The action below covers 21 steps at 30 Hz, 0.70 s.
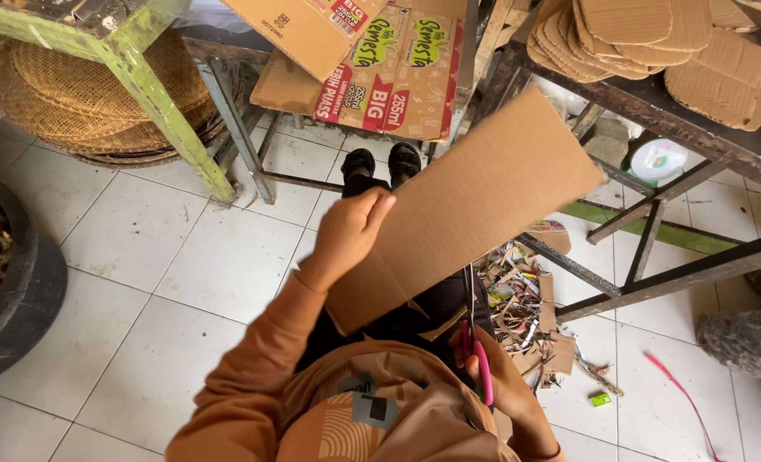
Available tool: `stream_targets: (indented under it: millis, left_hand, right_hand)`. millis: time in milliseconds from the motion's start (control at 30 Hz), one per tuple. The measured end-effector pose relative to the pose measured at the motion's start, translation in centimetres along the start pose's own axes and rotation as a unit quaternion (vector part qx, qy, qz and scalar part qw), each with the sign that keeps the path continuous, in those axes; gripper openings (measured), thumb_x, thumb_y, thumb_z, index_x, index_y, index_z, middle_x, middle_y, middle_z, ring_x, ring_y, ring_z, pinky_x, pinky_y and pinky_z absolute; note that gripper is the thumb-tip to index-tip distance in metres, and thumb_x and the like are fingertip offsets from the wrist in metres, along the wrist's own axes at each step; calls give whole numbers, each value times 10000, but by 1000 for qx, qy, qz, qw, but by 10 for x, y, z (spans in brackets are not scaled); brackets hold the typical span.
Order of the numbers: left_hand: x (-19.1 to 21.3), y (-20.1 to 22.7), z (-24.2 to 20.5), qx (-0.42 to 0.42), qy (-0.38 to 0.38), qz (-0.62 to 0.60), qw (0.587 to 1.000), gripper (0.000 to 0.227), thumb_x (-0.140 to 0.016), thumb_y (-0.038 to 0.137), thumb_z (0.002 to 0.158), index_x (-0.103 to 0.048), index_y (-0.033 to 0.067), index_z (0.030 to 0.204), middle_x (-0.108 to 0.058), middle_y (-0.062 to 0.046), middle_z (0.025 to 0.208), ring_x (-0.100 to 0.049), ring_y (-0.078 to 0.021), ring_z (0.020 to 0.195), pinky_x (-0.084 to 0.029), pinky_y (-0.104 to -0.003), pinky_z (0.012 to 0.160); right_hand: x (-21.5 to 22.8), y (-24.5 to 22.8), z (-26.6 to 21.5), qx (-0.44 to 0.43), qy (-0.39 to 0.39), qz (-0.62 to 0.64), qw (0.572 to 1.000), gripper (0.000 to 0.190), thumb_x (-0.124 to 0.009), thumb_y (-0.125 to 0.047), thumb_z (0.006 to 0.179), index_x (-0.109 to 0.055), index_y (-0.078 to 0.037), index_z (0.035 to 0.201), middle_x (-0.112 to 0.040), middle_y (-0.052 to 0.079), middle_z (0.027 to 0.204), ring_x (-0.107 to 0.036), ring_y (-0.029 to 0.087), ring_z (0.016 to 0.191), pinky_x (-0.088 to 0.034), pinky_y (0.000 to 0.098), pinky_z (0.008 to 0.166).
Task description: The person sits on the floor and uses pink-handled scissors to cut a piece of corrugated cardboard into a rounded rectangular shape. They rotate the cardboard frequently to trim the edges and then place the finished piece onto a stack of similar cutouts on a nearby table.
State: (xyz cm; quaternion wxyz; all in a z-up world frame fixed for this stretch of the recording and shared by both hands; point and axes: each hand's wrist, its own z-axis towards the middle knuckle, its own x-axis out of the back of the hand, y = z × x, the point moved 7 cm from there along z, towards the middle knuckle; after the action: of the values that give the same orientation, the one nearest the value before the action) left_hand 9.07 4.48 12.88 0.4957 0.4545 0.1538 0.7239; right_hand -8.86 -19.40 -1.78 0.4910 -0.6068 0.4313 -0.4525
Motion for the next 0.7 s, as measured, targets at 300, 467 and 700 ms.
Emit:
stream_targets:
  millis: [300,467,700]
  left_hand:
    - [59,20,37,-46,-84,172,980,377,-506,408,1062,-649,101,896,-646,-141,681,-634,-389,669,-473,-506,565]
    - [44,17,32,-79,-155,206,963,401,-503,430,1051,-648,108,861,-637,-141,654,-631,-384,657,-468,-526,569]
    - [40,14,24,-76,-176,187,963,419,-504,436,1052,-656,113,833,-630,-127,651,-620,-372,645,-464,-505,572]
  right_hand:
    - [-26,-16,7,51,-23,15,998,809,-635,-782,803,-586,-23,1079,-544,29,871,-500,128,813,-424,269,700]
    - [-38,-14,20,8,-41,25,999,759,-659,-752,806,-573,-30,1025,-531,13,860,-463,107,773,-414,249,663]
    - [-51,-21,22,7,-50,82,995,739,-628,-756,830,-558,-33,969,-520,8,800,-469,92,706,-390,242,595]
